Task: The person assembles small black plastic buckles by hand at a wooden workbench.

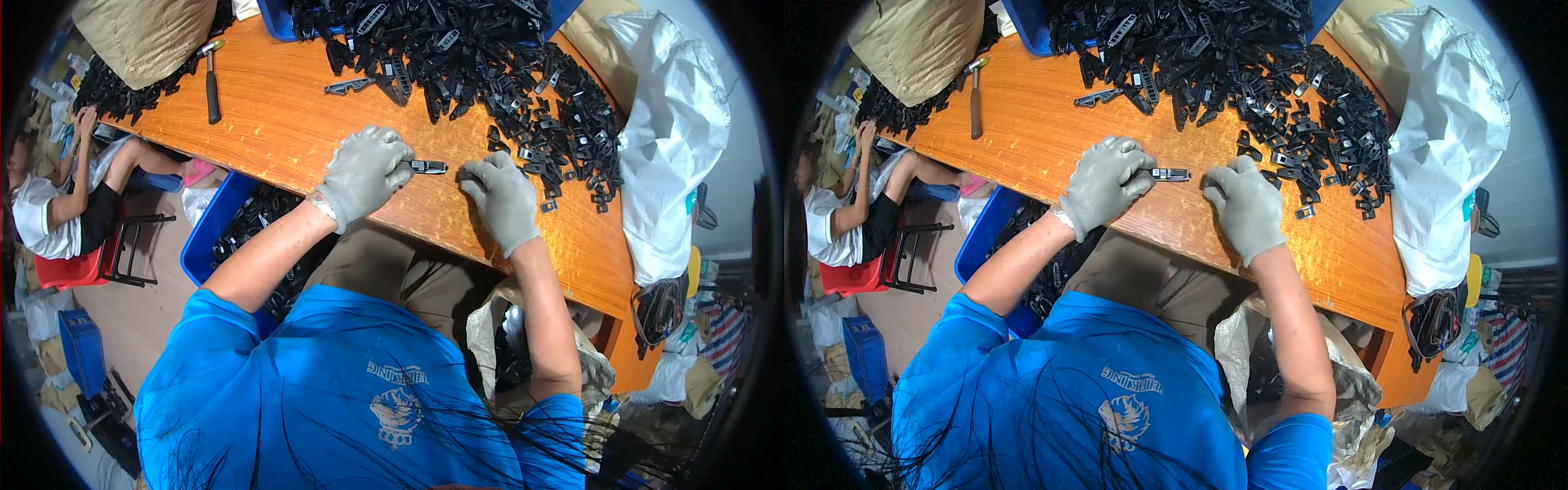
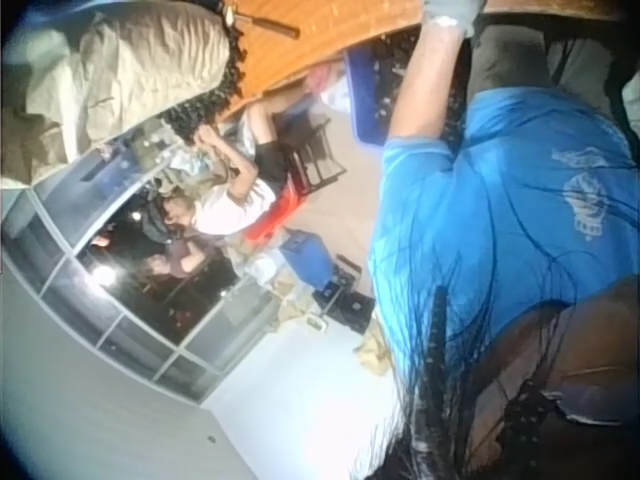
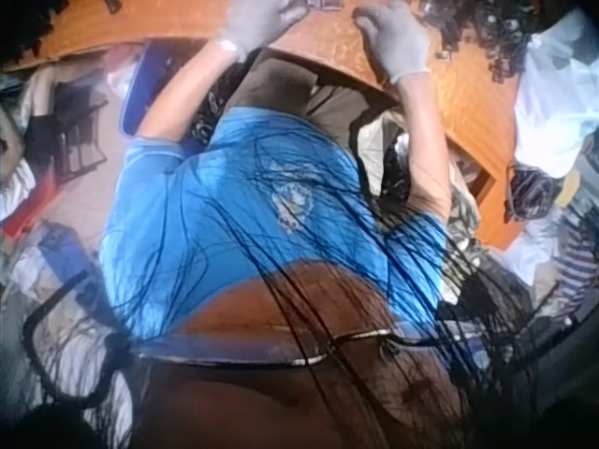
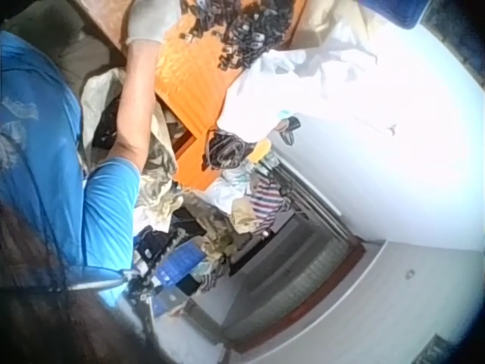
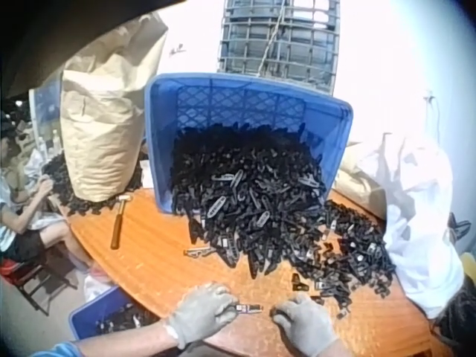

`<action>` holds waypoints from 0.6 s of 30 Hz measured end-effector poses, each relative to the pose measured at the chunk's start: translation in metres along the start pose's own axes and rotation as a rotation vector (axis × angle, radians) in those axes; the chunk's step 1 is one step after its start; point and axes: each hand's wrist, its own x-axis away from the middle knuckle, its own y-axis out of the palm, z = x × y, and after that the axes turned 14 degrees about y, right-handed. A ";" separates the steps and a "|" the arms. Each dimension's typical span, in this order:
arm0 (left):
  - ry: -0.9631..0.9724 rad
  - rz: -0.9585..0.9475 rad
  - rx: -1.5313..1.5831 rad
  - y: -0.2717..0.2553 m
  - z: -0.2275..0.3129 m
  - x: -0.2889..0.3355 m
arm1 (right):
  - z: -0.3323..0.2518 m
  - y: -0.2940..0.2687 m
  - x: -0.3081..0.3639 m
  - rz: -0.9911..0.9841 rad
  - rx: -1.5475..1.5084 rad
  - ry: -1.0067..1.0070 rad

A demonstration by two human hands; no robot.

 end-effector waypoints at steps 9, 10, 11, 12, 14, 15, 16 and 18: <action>0.010 0.014 -0.015 0.005 -0.001 -0.001 | -0.018 0.024 -0.015 0.053 -0.211 -0.097; -0.007 -0.001 -0.006 0.004 0.000 -0.002 | -0.016 0.023 -0.015 0.038 -0.187 -0.094; -0.023 -0.016 0.003 0.005 -0.001 -0.001 | -0.014 0.023 -0.016 0.024 -0.161 -0.090; -0.023 -0.016 0.007 0.006 -0.001 -0.002 | -0.011 0.024 -0.018 0.022 -0.159 -0.087; -0.002 -0.008 0.021 0.009 -0.002 -0.003 | -0.005 0.026 -0.024 0.026 -0.208 -0.212; 0.003 -0.013 0.029 0.010 -0.001 -0.004 | -0.008 0.027 -0.025 0.027 -0.206 -0.202; -0.009 0.006 0.041 0.012 -0.003 -0.007 | -0.017 0.028 -0.030 0.016 -0.176 -0.263; -0.002 0.030 0.056 0.015 -0.003 -0.012 | -0.024 0.031 -0.042 0.022 -0.123 -0.352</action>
